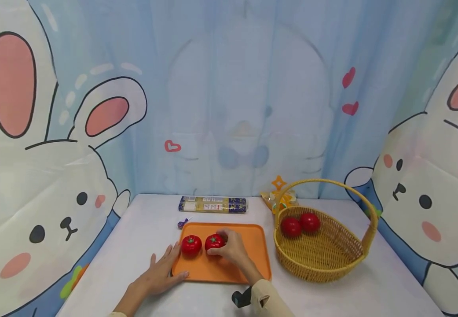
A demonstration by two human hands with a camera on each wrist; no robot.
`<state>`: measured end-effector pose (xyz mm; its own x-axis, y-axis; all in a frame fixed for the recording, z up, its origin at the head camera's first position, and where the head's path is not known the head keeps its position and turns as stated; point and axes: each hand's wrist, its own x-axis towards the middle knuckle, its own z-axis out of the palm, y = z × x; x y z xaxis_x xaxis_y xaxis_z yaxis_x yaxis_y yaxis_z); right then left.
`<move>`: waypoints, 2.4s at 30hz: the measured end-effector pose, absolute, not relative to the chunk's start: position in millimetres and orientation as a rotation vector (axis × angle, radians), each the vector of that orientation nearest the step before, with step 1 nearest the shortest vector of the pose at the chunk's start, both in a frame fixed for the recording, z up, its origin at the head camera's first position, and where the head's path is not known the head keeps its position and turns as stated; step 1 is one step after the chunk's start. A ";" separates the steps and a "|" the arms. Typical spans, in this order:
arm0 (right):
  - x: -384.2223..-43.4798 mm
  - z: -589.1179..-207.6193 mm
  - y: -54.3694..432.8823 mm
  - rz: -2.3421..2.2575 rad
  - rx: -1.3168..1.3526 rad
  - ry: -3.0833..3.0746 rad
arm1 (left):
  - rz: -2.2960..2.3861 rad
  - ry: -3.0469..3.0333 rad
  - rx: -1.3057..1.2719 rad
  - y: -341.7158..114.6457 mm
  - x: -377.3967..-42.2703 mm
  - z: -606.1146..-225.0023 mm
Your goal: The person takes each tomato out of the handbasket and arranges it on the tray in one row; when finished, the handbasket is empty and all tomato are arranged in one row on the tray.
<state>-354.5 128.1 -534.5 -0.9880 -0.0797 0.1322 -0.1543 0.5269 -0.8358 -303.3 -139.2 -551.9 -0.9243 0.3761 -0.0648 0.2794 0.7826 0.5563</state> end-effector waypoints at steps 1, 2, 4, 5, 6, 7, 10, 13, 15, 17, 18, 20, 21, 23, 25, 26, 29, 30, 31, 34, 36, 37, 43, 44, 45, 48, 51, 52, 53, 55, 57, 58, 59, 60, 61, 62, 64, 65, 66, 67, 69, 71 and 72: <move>-354.9 -534.7 128.2 1.486 0.209 -2.676 | 0.837 2.804 0.517 -139.9 -303.7 -552.2; -355.3 -534.9 128.5 1.493 0.216 -2.674 | 0.836 2.802 0.516 -140.6 -304.0 -552.8; -356.3 -535.7 129.2 1.510 0.230 -2.670 | 0.844 2.804 0.515 -141.3 -304.4 -553.3; -356.8 -536.0 129.6 1.521 0.234 -2.668 | 0.848 2.805 0.517 -141.4 -304.3 -553.3; -357.3 -536.4 130.1 1.527 0.237 -2.669 | 0.845 2.805 0.515 -141.4 -304.5 -553.4; -357.6 -537.0 130.7 1.527 0.244 -2.670 | 0.851 2.803 0.515 -141.3 -304.5 -553.4; -357.3 -537.3 132.4 1.519 0.238 -2.681 | 0.846 2.803 0.519 -140.1 -304.1 -552.7; -356.8 -537.1 131.9 1.506 0.220 -2.690 | 0.833 2.808 0.512 -139.5 -303.5 -551.7; -356.1 -536.9 130.9 1.519 0.191 -2.690 | 0.821 2.812 0.507 -138.9 -303.4 -551.8; -355.1 -535.6 129.7 1.515 0.187 -2.691 | 0.815 2.815 0.500 -138.7 -303.5 -550.8; -354.4 -534.8 129.0 1.514 0.186 -2.690 | 0.811 2.818 0.498 -138.8 -303.6 -550.5; -352.9 -533.4 127.7 1.511 0.180 -2.692 | 0.806 2.818 0.498 -139.0 -303.7 -550.3; -352.2 -532.8 127.2 1.506 0.179 -2.695 | 0.805 2.818 0.499 -139.1 -303.7 -550.4; -351.3 -532.2 126.4 1.503 0.180 -2.700 | 0.802 2.819 0.501 -139.2 -303.9 -551.1; -350.7 -532.2 126.0 1.501 0.181 -2.707 | 0.800 2.821 0.502 -139.1 -304.2 -551.9; -350.6 -532.2 125.8 1.499 0.185 -2.710 | 0.802 2.819 0.501 -139.0 -304.3 -552.1; -350.2 -532.8 125.7 1.494 0.185 -2.714 | 0.807 2.817 0.496 -138.6 -304.0 -551.6; -350.1 -533.1 125.8 1.495 0.183 -2.715 | 0.809 2.815 0.494 -138.4 -303.7 -551.3; -350.1 -533.3 125.9 1.499 0.184 -2.713 | 0.810 2.814 0.493 -138.4 -303.4 -550.8; -350.8 -534.4 126.9 1.499 0.190 -2.711 | 0.815 2.810 0.492 -138.3 -302.8 -549.8; -350.8 -534.4 127.3 1.507 0.188 -2.710 | 0.819 2.810 0.492 -138.3 -302.7 -550.0; -350.7 -534.3 127.4 1.510 0.187 -2.712 | 0.819 2.810 0.493 -138.2 -302.8 -550.1; -351.0 -530.8 127.3 1.515 0.190 -2.733 | 0.835 2.811 0.489 -138.7 -303.1 -552.4; -350.7 -529.6 127.7 1.499 0.199 -2.748 | 0.843 2.810 0.486 -138.8 -302.3 -552.3; -350.1 -527.8 127.6 1.488 0.206 -2.762 | 0.844 2.811 0.481 -139.1 -301.6 -552.4; -349.1 -522.4 127.7 1.432 0.224 -2.809 | 0.854 2.817 0.468 -141.1 -298.8 -552.0; -345.6 -510.9 132.3 1.354 0.243 -2.851 | 0.855 2.822 0.472 -142.4 -297.8 -552.1; -344.4 -505.1 135.7 1.326 0.260 -2.861 | 0.859 2.821 0.478 -142.3 -297.9 -552.1; -342.1 -497.3 139.4 1.306 0.275 -2.875 | 0.858 2.822 0.485 -141.8 -298.3 -552.3; -337.3 -479.9 148.9 1.253 0.333 -2.906 | 0.855 2.819 0.495 -140.4 -299.8 -553.1; -332.3 -460.3 160.8 1.202 0.429 -2.937 | 0.857 2.816 0.507 -138.6 -301.5 -553.4; -329.5 -449.1 167.1 1.200 0.464 -2.957 | 0.857 2.819 0.522 -137.7 -302.2 -553.3; -327.0 -438.7 173.4 1.189 0.515 -2.977 | 0.865 2.818 0.528 -137.5 -302.9 -553.5; -324.3 -428.4 180.8 1.176 0.571 -2.992 | 0.873 2.817 0.534 -137.2 -303.6 -553.5; -321.3 -418.0 189.0 1.185 0.617 -3.010 | 0.878 2.812 0.543 -136.9 -304.3 -553.4; -318.6 -408.1 198.5 1.191 0.675 -3.026 | 0.881 2.808 0.550 -136.5 -304.8 -553.4; -315.8 -391.9 220.4 1.205 0.799 -3.059 | 0.888 2.803 0.566 -135.6 -305.2 -553.0; -315.7 -385.3 232.3 1.206 0.857 -3.079 | 0.891 2.797 0.561 -135.3 -305.2 -552.9; -316.9 -379.9 244.5 1.208 0.911 -3.098 | 0.883 2.793 0.555 -135.1 -304.8 -552.8; -319.4 -375.4 256.7 1.213 0.961 -3.119 | 0.880 2.789 0.548 -135.2 -304.2 -552.6; -326.9 -369.8 279.8 1.196 1.024 -3.160 | 0.875 2.792 0.534 -135.4 -303.0 -551.8; -335.6 -367.2 300.2 1.159 1.055 -3.197 | 0.865 2.795 0.518 -136.1 -301.5 -550.5; -339.4 -366.5 308.2 1.153 1.050 -3.219 | 0.858 2.797 0.511 -136.5 -301.1 -550.4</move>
<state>-339.4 308.2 -366.5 -0.7423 -0.6398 -0.1992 -0.3679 0.6376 -0.6768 -301.1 -136.5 -550.4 -0.9266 0.3708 -0.0621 0.2721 0.7754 0.5698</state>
